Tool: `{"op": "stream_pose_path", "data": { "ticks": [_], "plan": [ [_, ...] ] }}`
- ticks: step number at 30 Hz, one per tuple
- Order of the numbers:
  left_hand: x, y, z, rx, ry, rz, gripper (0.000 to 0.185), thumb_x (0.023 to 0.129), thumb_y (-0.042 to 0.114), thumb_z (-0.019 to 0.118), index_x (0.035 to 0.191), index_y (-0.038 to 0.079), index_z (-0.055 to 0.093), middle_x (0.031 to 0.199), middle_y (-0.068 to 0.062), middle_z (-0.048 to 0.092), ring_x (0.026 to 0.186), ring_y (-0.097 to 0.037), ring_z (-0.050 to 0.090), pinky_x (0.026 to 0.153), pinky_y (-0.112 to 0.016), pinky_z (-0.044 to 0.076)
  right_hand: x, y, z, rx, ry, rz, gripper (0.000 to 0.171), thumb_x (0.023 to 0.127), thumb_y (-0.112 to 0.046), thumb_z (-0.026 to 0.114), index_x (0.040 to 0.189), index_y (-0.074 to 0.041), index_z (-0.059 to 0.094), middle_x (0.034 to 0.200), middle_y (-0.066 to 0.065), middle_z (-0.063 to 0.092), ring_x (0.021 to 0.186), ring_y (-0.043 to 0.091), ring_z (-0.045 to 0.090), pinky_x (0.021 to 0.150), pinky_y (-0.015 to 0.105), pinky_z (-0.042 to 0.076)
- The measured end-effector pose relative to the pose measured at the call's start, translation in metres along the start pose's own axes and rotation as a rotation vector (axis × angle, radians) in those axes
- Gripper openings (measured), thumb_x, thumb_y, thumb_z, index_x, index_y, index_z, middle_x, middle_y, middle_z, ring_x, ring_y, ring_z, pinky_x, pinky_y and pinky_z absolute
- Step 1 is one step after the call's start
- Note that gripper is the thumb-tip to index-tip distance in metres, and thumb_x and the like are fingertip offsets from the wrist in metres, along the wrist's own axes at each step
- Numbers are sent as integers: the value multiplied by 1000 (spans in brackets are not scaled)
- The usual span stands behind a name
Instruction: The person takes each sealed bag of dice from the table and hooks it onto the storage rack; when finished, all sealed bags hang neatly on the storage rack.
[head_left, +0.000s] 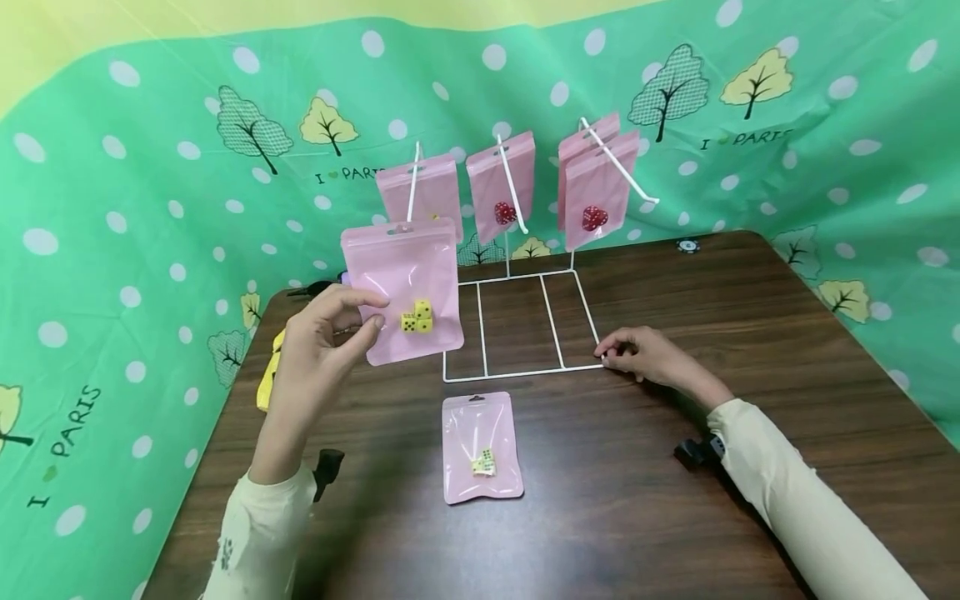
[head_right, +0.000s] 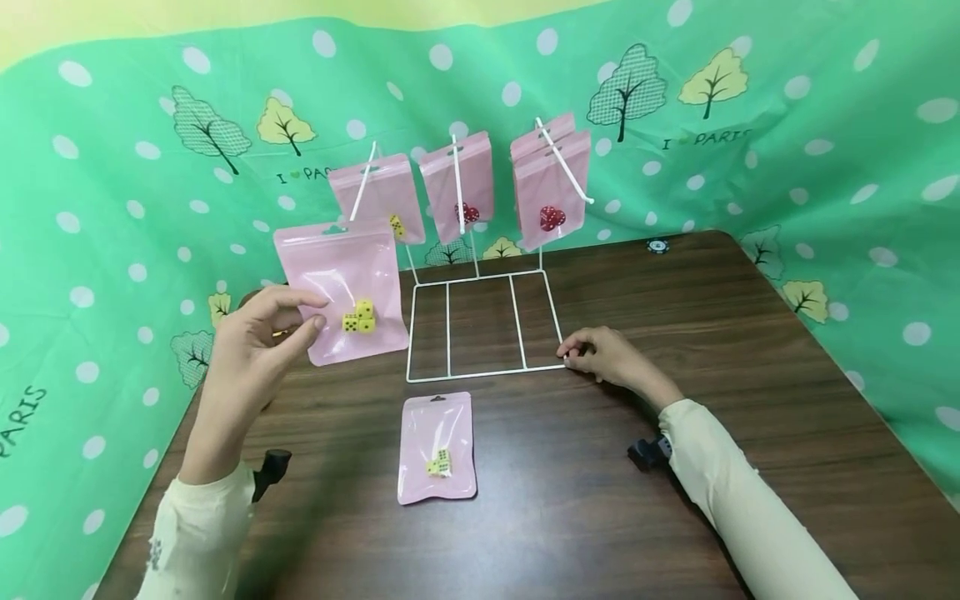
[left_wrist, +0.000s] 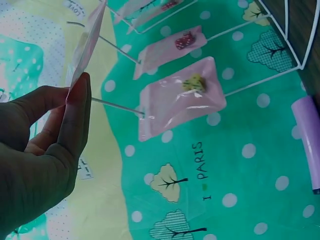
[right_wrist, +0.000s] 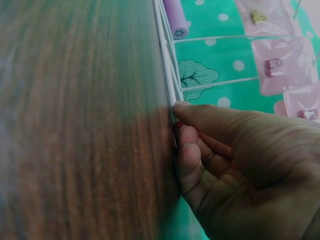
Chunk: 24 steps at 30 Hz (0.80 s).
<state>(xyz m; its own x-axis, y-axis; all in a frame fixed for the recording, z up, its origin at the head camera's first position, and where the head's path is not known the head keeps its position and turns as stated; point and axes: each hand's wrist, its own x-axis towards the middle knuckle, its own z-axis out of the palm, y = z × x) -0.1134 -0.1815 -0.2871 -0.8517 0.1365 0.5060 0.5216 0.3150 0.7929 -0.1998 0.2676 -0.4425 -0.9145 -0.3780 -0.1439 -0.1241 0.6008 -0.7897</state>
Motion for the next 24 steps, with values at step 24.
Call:
{"op": "stream_pose_path", "data": {
  "ticks": [24],
  "plan": [
    [81, -66, 30, 206, 111, -110, 27, 100, -2, 70, 125, 3, 78, 118, -13, 71, 76, -11, 64, 59, -15, 48, 0, 2, 1, 8, 15, 0, 18, 107, -6, 66, 122, 0, 74, 100, 10, 69, 63, 16, 53, 54, 30, 49]
  ]
}}
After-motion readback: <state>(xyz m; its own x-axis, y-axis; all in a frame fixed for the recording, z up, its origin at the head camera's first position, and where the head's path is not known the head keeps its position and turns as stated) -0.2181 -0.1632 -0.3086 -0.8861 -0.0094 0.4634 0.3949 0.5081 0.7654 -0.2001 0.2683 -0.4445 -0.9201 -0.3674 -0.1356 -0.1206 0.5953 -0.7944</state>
